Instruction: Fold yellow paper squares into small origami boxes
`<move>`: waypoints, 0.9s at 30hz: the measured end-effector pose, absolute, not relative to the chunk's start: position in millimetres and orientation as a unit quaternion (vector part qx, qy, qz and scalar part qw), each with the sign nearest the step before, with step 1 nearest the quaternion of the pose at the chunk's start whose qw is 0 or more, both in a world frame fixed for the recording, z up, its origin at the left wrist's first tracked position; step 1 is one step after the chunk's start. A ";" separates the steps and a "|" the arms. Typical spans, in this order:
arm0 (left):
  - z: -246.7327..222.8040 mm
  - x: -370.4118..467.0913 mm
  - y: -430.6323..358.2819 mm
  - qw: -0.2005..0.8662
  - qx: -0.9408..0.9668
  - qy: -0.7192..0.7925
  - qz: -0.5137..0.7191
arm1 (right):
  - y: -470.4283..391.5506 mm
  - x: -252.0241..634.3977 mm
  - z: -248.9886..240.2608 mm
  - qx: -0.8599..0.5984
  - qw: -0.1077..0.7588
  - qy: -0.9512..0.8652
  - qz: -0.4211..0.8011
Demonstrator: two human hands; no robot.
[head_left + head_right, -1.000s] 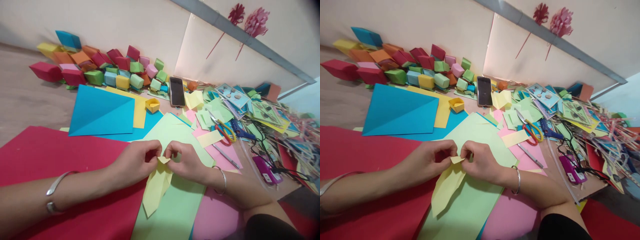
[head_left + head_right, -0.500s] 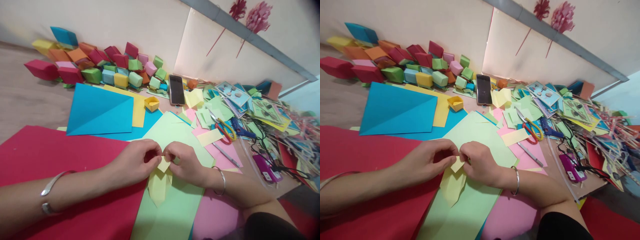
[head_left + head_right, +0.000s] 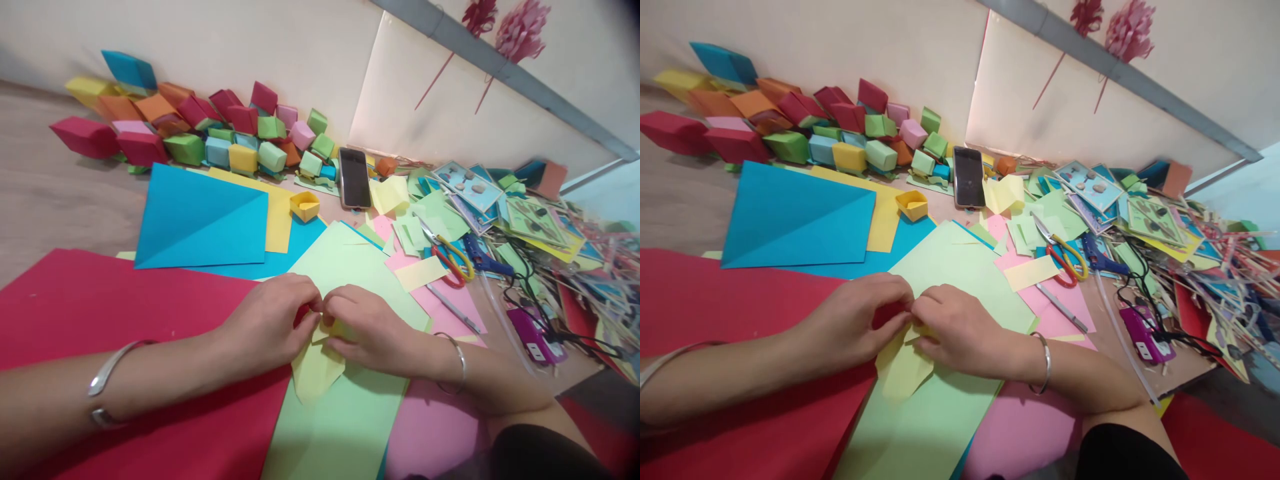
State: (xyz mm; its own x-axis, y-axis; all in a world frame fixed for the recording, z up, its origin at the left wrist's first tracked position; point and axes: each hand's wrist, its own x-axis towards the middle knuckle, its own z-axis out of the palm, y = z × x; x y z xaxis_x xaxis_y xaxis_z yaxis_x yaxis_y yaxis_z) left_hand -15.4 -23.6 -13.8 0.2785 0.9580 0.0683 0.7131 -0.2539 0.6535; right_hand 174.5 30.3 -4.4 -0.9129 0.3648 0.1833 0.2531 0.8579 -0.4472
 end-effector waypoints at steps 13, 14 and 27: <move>-19.3 -10.0 -27.1 0.144 0.809 0.512 0.250 | 23.2 173.3 -12.2 -0.210 0.136 -0.968 -0.029; -19.7 -9.9 -27.3 0.139 0.810 0.513 0.247 | 22.2 173.2 -12.6 -0.201 0.145 -0.968 -0.045; -19.3 -9.1 -33.8 -0.088 0.860 0.424 0.271 | 17.2 170.4 -5.9 -0.168 0.174 -0.963 -0.122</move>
State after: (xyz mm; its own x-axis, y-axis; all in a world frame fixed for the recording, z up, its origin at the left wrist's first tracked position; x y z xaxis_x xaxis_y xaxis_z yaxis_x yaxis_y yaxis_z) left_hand -9.1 -33.8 -19.3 0.4942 0.6808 0.5406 0.7760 -0.6258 0.0786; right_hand 170.4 17.2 -5.9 -0.8834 0.2806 0.3753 0.3651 0.9142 0.1760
